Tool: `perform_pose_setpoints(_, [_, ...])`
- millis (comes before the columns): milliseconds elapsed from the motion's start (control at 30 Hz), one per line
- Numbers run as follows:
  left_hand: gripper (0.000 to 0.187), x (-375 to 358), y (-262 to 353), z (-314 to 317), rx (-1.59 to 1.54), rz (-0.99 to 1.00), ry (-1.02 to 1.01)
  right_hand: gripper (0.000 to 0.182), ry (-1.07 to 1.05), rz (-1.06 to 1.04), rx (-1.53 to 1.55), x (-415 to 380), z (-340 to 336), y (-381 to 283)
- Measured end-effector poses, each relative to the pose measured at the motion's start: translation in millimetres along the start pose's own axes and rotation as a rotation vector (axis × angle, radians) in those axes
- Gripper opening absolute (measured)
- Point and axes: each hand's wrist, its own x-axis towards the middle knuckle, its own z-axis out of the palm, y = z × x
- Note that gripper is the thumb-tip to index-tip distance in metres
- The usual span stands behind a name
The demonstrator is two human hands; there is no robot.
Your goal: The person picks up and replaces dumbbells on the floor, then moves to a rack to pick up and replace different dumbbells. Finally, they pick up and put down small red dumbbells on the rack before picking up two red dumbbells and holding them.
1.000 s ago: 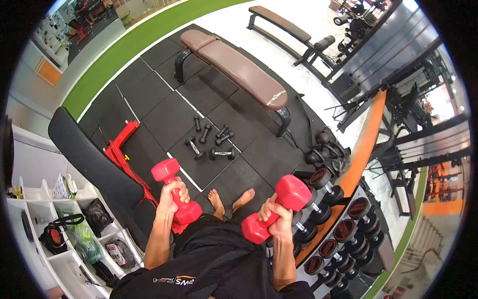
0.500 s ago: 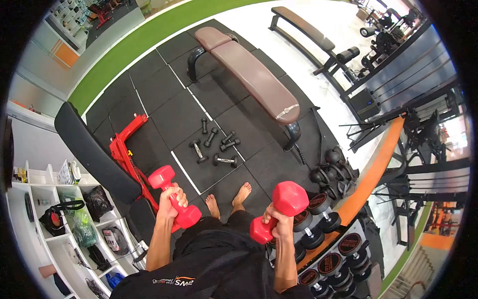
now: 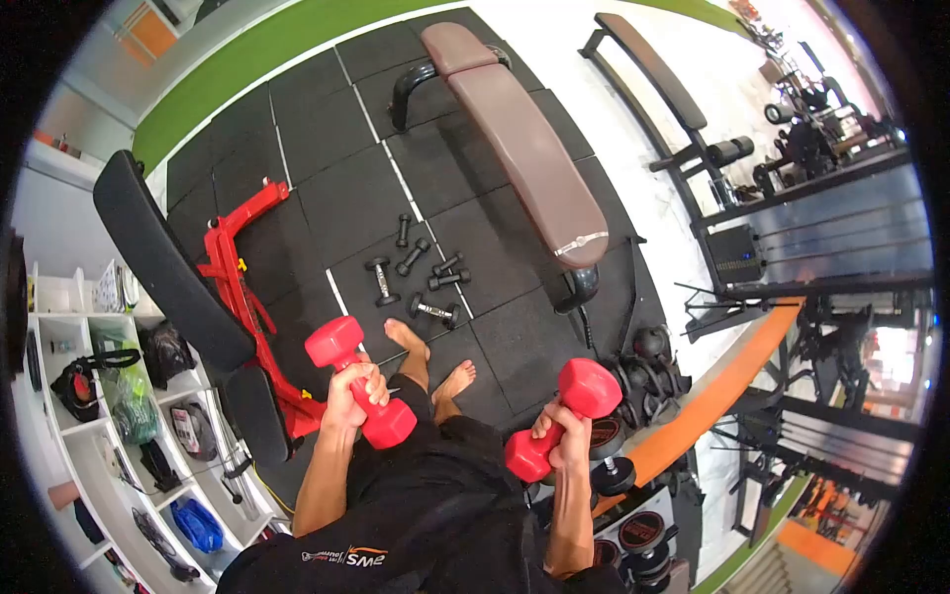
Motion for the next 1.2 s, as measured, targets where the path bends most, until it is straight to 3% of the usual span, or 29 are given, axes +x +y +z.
perform_pose_setpoints(467, [0.005,66.7,121.0,-20.1,-0.127,0.073,0.155,0.008,-0.134,0.069,-0.147,103.4,152.0,-17.2])
perform_pose_setpoints(733, [0.009,92.7,150.3,-12.3,-0.064,0.140,0.211,0.012,-0.207,0.091,-0.215,155.6,201.4,-27.6])
perform_pose_setpoints(1200, [0.012,189.1,144.6,106.3,0.002,0.236,0.283,0.011,-0.314,0.184,-0.132,291.4,203.5,-103.4])
